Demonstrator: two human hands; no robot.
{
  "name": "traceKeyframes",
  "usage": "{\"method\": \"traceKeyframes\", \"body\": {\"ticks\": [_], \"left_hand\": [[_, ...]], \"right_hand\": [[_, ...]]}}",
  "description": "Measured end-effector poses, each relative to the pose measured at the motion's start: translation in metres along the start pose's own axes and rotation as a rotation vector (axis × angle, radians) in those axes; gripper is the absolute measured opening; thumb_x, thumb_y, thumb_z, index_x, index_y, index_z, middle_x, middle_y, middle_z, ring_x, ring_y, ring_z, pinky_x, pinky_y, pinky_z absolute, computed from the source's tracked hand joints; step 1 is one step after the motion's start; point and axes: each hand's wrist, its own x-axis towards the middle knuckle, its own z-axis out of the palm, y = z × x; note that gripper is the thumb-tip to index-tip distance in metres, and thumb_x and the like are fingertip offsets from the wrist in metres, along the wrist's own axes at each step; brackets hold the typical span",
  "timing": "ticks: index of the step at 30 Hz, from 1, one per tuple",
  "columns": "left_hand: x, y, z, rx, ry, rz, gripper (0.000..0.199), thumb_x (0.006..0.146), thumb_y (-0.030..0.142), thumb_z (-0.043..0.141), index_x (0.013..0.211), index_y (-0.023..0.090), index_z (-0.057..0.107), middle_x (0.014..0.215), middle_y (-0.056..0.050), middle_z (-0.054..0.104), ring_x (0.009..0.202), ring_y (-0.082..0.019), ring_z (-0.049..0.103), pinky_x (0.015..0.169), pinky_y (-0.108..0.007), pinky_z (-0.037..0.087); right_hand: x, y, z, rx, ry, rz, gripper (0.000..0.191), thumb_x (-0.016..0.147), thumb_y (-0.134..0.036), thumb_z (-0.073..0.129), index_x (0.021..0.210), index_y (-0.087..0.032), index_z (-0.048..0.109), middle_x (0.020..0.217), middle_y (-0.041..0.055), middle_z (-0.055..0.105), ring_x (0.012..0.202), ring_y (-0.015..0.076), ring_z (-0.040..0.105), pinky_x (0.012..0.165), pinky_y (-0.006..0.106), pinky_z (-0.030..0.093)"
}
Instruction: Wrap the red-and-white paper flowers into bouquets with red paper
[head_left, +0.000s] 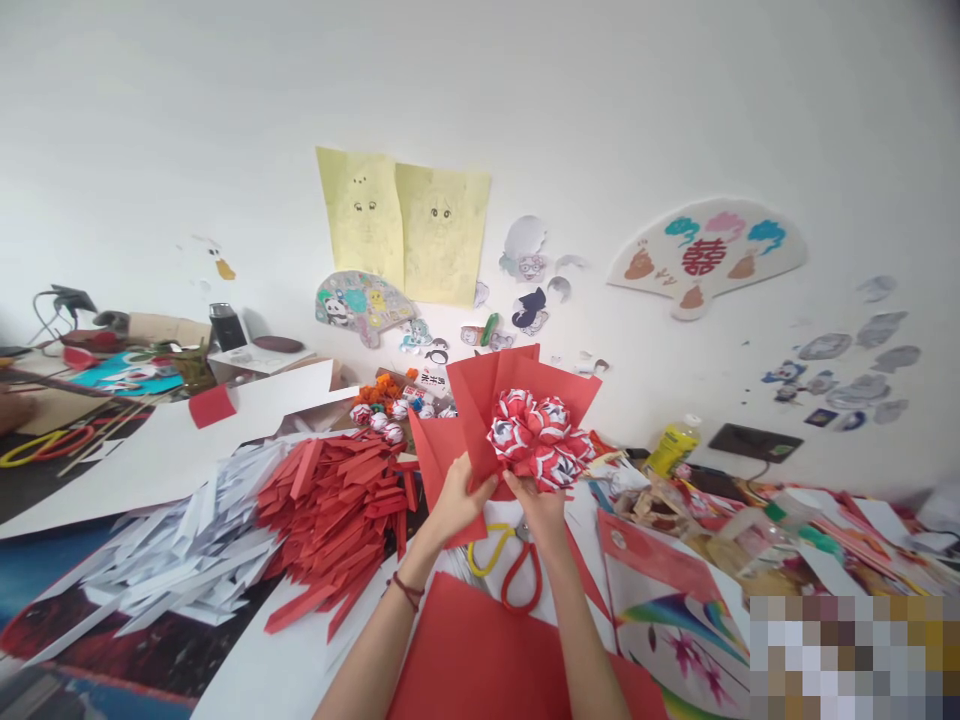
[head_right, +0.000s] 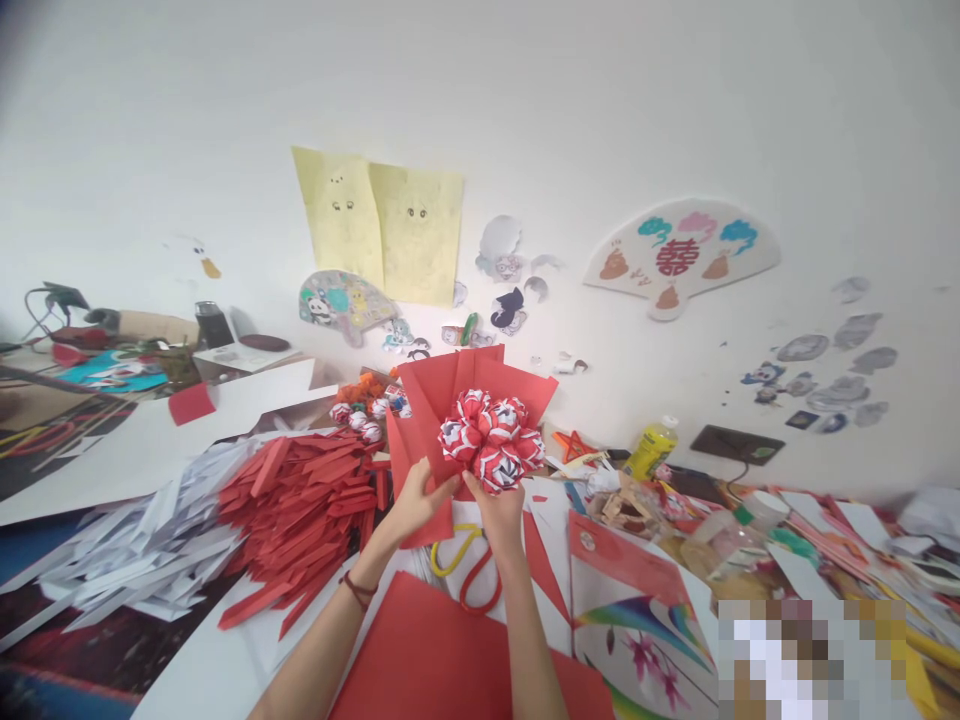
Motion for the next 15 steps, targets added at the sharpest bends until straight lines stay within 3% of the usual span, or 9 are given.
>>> {"method": "traceKeyframes", "body": {"ticks": [11, 15], "left_hand": [[0.0019, -0.0007, 0.0006, -0.083, -0.026, 0.01, 0.039, 0.074, 0.029, 0.07, 0.11, 0.016, 0.061, 0.109, -0.008, 0.066, 0.094, -0.023, 0.062, 0.087, -0.034, 0.048], [0.0026, -0.0015, 0.003, -0.089, -0.002, -0.019, 0.034, 0.075, 0.03, 0.069, 0.107, 0.017, 0.063, 0.108, -0.008, 0.068, 0.093, -0.023, 0.064, 0.086, -0.033, 0.049]], "right_hand": [[-0.0052, -0.0003, 0.0025, -0.047, -0.019, 0.0, 0.027, 0.067, -0.031, 0.075, 0.088, -0.018, 0.066, 0.089, 0.0058, 0.072, 0.081, 0.0238, 0.066, 0.083, 0.046, 0.052], [-0.006, -0.0049, 0.0036, -0.051, -0.033, -0.002, 0.029, 0.067, -0.033, 0.075, 0.09, -0.018, 0.066, 0.09, 0.0061, 0.072, 0.084, 0.0243, 0.066, 0.085, 0.048, 0.051]]}}
